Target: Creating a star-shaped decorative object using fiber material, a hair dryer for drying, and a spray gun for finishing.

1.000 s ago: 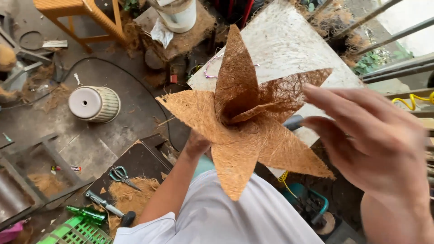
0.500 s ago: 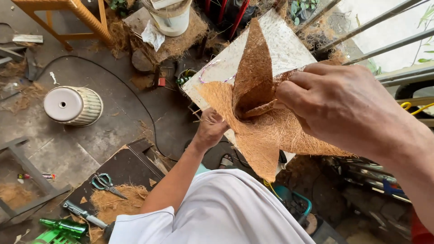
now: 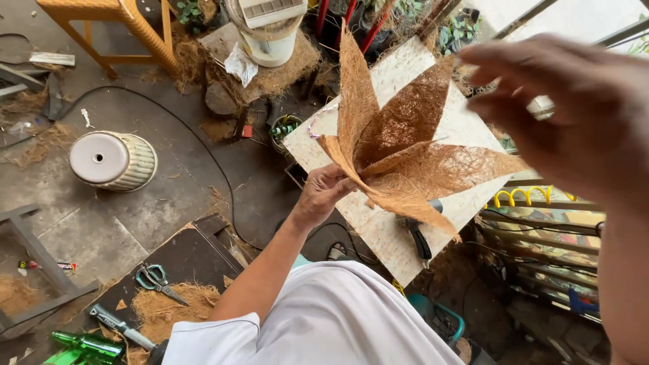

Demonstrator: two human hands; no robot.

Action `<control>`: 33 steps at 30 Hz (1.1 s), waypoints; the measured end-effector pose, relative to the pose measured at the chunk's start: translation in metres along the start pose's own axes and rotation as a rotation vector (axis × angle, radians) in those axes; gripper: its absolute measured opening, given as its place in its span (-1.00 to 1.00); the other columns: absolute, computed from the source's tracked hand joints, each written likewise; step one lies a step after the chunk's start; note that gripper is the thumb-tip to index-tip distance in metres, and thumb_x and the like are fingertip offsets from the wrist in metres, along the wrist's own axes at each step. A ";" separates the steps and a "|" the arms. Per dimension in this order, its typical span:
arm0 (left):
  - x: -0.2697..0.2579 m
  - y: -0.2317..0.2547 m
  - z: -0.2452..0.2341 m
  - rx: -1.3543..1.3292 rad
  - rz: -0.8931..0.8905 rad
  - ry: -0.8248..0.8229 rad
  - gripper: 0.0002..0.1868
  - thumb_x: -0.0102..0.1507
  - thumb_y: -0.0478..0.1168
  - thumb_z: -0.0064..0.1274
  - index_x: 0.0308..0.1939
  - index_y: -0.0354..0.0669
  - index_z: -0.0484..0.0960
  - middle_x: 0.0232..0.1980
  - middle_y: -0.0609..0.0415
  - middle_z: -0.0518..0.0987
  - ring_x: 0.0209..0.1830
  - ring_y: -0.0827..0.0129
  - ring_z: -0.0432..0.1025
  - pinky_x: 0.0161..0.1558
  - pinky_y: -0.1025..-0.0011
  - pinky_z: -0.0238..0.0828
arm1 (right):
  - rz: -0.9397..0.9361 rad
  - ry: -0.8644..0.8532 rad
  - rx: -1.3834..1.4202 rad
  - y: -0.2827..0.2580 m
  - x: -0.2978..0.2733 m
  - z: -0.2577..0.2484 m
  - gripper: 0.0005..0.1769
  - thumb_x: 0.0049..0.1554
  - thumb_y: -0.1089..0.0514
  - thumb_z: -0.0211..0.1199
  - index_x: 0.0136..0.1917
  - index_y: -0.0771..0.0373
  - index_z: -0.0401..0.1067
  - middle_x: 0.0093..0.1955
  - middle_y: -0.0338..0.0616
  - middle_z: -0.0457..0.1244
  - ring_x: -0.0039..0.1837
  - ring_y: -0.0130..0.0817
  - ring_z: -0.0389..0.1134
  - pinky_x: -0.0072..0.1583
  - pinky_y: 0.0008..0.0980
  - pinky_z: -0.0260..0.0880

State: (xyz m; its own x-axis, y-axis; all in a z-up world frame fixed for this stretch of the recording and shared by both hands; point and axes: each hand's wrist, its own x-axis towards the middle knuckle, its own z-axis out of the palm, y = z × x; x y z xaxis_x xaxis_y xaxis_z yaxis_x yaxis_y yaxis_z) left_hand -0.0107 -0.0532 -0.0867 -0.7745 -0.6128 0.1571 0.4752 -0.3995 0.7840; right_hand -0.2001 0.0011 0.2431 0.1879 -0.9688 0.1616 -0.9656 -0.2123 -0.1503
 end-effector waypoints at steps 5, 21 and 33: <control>-0.001 0.021 -0.007 0.021 -0.007 0.026 -0.84 0.32 -0.14 0.11 -0.15 -0.13 0.67 -0.25 0.23 0.52 -0.22 0.55 0.38 -0.15 0.60 0.39 | -0.042 0.049 0.032 0.020 -0.016 0.003 -0.72 0.27 0.25 0.41 0.23 0.40 0.56 0.10 0.19 0.39 0.09 0.00 0.42 0.15 -0.09 0.41; -0.005 0.031 -0.020 -0.042 -0.024 -0.096 -0.66 0.32 -0.07 0.13 0.03 -0.26 0.64 -0.19 0.11 0.58 -0.29 0.49 0.35 -0.19 0.59 0.35 | -0.199 -0.378 -0.128 -0.015 0.018 0.046 -0.69 0.02 0.39 0.25 0.05 0.22 0.50 0.08 0.02 0.39 0.05 -0.13 0.44 0.02 -0.29 0.54; 0.007 0.055 -0.020 0.131 -0.048 -0.153 -0.63 0.38 0.07 -0.07 -0.22 -0.14 0.61 -0.34 0.19 0.48 -0.38 0.52 0.29 -0.31 0.60 0.26 | 0.400 0.390 0.566 0.044 -0.067 0.039 -0.68 0.62 0.20 -0.06 0.50 0.49 0.20 0.29 0.17 0.24 0.31 -0.11 0.29 0.35 -0.29 0.32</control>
State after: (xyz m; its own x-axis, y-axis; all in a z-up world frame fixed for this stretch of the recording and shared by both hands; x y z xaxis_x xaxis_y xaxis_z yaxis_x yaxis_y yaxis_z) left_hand 0.0180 -0.0933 -0.0547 -0.8541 -0.4806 0.1989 0.3852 -0.3275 0.8628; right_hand -0.2479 0.0515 0.1877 -0.3319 -0.8927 0.3049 -0.6889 0.0085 -0.7248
